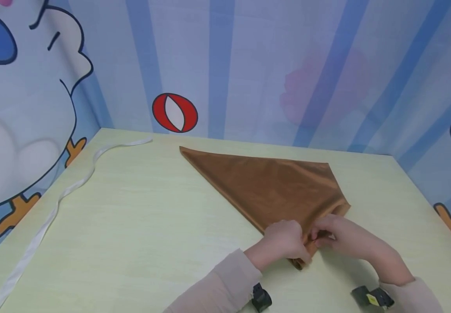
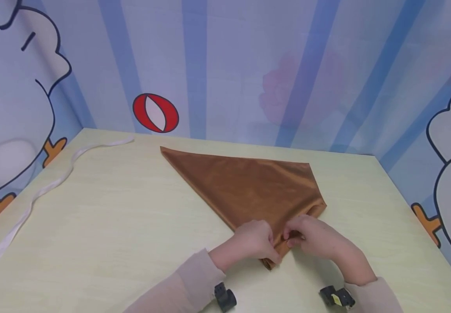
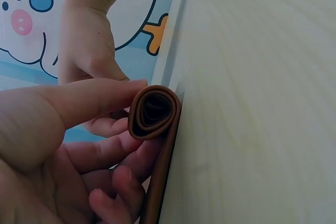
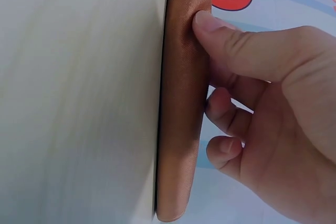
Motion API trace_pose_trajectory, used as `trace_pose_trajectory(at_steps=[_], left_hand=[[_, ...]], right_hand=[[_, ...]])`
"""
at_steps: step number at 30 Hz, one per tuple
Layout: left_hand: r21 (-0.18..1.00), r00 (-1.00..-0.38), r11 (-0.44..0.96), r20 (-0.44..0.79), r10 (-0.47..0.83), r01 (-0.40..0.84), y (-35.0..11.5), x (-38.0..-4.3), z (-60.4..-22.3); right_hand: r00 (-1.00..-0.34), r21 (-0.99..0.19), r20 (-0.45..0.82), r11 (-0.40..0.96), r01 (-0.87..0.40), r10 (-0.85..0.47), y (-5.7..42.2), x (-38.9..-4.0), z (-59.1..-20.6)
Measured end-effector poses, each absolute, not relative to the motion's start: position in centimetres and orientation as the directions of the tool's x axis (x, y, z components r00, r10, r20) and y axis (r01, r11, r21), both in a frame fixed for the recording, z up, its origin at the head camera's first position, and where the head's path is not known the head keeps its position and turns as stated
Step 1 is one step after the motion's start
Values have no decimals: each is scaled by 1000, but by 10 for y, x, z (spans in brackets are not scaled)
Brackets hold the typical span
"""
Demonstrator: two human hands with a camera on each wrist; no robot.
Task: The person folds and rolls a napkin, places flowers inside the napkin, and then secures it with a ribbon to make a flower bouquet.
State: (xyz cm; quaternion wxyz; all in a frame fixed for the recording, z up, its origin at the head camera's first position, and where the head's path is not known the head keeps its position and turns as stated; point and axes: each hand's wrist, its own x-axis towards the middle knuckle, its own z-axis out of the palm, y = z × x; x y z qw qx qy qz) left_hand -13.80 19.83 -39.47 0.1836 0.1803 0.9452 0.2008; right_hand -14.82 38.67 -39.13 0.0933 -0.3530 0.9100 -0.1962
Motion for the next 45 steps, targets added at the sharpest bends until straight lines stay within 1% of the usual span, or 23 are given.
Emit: trace_pose_trajectory(at_steps=[5, 9, 13, 17, 20, 24, 29, 33, 37, 40, 45], left_hand=[[425, -872, 866, -279, 402, 263, 199, -140, -395], [426, -869, 864, -281, 408, 268, 197, -141, -395], [443, -863, 853, -276, 423, 276, 196, -142, -395], [459, -860, 848, -283, 424, 267, 195, -144, -395], [497, -850, 827, -287, 442, 263, 193, -145, -396], [566, -829, 786, -294, 476, 250, 190, -146, -396], [586, -810, 770, -308, 499, 252, 189, -145, -394], [564, -817, 786, -310, 486, 254, 190, -144, -392], [504, -840, 816, -281, 465, 283, 191, -143, -391], [435, -853, 842, -257, 455, 318, 192, -142, -391], [353, -863, 867, -237, 446, 351, 196, -139, -391]], right_hand=[[-705, -378, 26, 645, -664, -709, 387, -147, -392], [-675, -385, 60, 607, -695, -736, 388, -146, -393], [-654, -388, 62, 585, -712, -754, 389, -146, -395], [-640, -364, 71, 577, -731, -765, 390, -147, -397], [-620, -331, 104, 560, -759, -778, 391, -149, -399], [-599, -327, 117, 539, -776, -792, 392, -151, -401], [-616, -333, 88, 560, -759, -783, 392, -151, -400], [-666, -360, 25, 614, -702, -746, 390, -149, -397], [-721, -432, -48, 665, -609, -691, 387, -149, -393], [-735, -464, -65, 672, -577, -675, 387, -149, -391], [-724, -428, -17, 659, -619, -690, 388, -148, -392]])
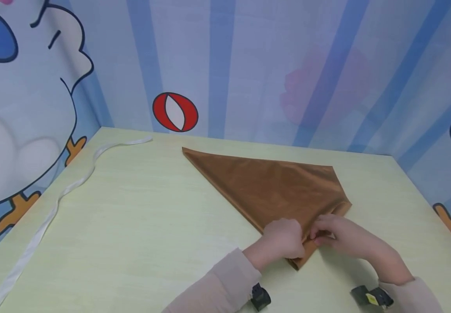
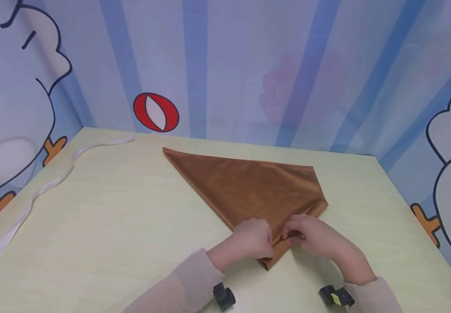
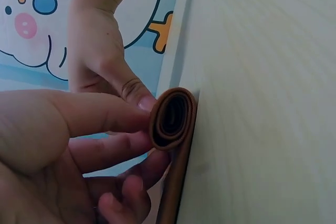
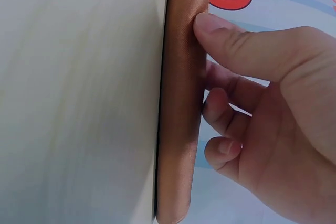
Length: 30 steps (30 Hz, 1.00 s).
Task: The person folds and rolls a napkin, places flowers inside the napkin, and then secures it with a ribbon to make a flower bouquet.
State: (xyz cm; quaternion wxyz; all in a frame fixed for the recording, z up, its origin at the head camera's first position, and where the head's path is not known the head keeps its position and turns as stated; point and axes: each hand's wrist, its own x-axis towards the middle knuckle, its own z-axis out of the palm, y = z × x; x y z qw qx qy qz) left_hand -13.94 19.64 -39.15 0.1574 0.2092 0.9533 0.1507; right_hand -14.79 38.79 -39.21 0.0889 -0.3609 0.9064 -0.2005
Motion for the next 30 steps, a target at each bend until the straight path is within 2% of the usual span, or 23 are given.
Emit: trace_pose_trajectory(at_steps=[10, 20, 25, 30], left_hand=[[301, -856, 871, -231, 462, 388, 203, -133, -391], [400, -864, 858, -246, 438, 321, 199, -139, -394], [487, -844, 819, -262, 468, 303, 195, -143, -396], [547, -818, 780, -271, 508, 304, 191, -146, -397]], right_hand=[[-659, -384, 101, 582, -717, -745, 389, -147, -395], [-633, -352, 96, 568, -744, -768, 389, -147, -396], [-614, -322, 125, 554, -768, -779, 389, -148, -397], [-623, -308, 105, 570, -761, -775, 389, -148, -396]])
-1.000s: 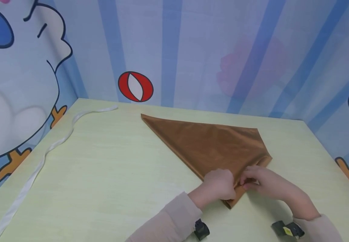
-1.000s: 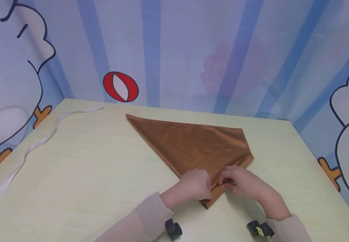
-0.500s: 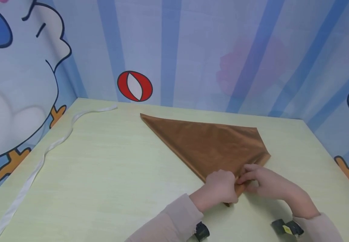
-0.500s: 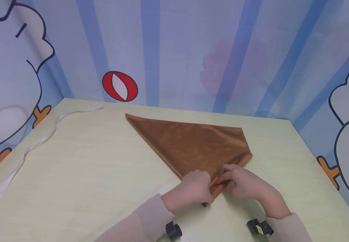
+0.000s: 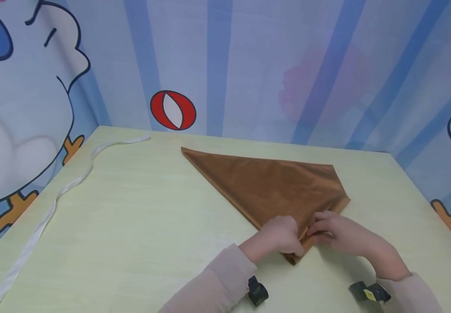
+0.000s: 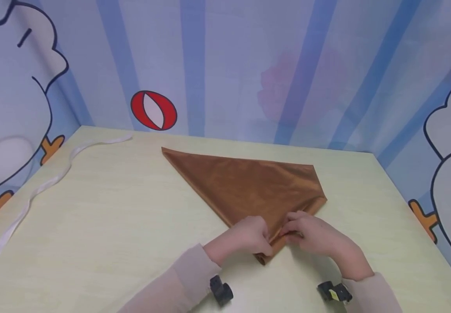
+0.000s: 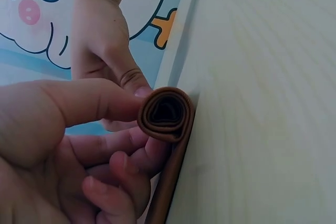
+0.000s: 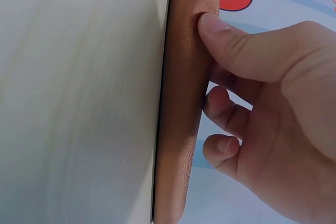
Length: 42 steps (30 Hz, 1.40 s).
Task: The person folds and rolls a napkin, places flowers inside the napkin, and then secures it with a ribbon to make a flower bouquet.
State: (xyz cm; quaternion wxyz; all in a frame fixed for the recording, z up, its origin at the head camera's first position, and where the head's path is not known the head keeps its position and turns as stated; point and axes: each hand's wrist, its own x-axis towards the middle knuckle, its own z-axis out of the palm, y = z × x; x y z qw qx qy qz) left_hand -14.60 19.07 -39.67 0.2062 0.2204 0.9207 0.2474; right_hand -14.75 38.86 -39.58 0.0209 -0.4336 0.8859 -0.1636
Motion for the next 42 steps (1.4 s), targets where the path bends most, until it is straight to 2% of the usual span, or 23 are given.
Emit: trace_pose_trajectory(at_steps=[5, 12, 20, 28, 33, 42], left_hand=[[601, -796, 752, -300, 526, 271, 188, -147, -393], [619, -787, 723, -262, 558, 307, 186, -147, -390], [562, -789, 749, -254, 559, 350, 187, -148, -389], [436, -826, 822, -254, 503, 367, 191, -143, -388], [448, -817, 821, -278, 505, 355, 192, -140, -387], [426, -831, 842, -290, 474, 331, 195, -140, -389]], right_hand=[[-651, -324, 59, 603, -729, -756, 388, -148, -394], [-711, -435, 22, 633, -640, -703, 386, -151, -392], [-735, -396, 11, 672, -626, -678, 384, -149, -386], [-697, -325, 92, 640, -696, -712, 384, -147, -389], [-664, -321, 121, 604, -730, -738, 385, -146, -392], [-656, -298, 98, 607, -737, -749, 384, -144, -392]])
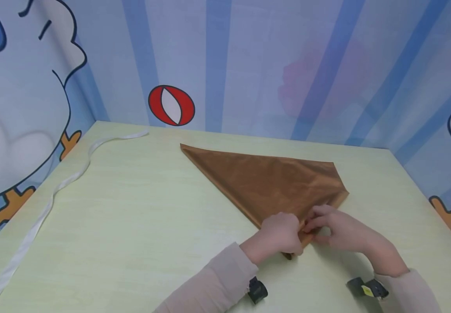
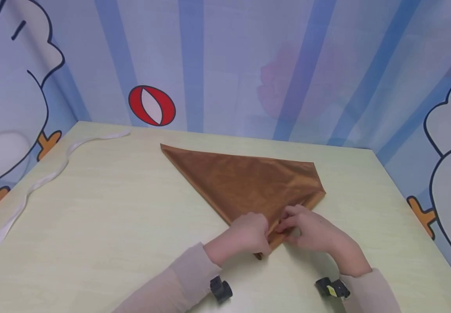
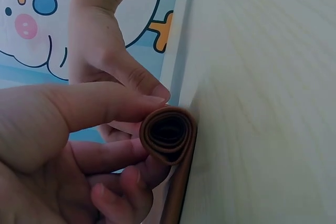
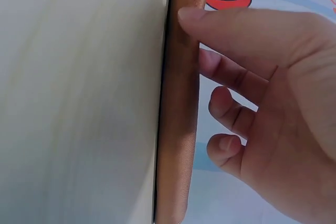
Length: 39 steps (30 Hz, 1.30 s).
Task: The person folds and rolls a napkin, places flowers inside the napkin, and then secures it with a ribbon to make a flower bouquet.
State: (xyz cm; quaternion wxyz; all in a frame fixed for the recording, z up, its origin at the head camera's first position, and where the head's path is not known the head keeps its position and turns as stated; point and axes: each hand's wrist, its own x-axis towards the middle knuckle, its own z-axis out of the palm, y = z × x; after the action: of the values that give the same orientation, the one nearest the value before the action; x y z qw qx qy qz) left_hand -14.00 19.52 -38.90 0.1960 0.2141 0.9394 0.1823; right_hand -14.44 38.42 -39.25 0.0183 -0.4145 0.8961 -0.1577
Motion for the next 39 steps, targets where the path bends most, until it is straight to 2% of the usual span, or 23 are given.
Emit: trace_pose_trajectory(at_steps=[10, 20, 26, 33, 39], left_hand=[[492, -825, 814, -287, 486, 308, 191, -143, -388], [444, -812, 820, -281, 512, 363, 190, -144, -388], [399, -804, 841, -319, 502, 366, 190, -143, -387], [377, -807, 854, -335, 487, 359, 189, -141, -385], [308, -829, 880, -328, 454, 361, 191, -143, -386]], right_hand=[[-648, -309, 98, 595, -742, -756, 385, -145, -394], [-622, -291, 108, 573, -766, -776, 386, -148, -397], [-657, -314, 53, 612, -726, -752, 385, -147, -394], [-744, -383, -19, 692, -611, -668, 381, -145, -390], [-730, -376, 11, 674, -636, -683, 379, -145, -390]])
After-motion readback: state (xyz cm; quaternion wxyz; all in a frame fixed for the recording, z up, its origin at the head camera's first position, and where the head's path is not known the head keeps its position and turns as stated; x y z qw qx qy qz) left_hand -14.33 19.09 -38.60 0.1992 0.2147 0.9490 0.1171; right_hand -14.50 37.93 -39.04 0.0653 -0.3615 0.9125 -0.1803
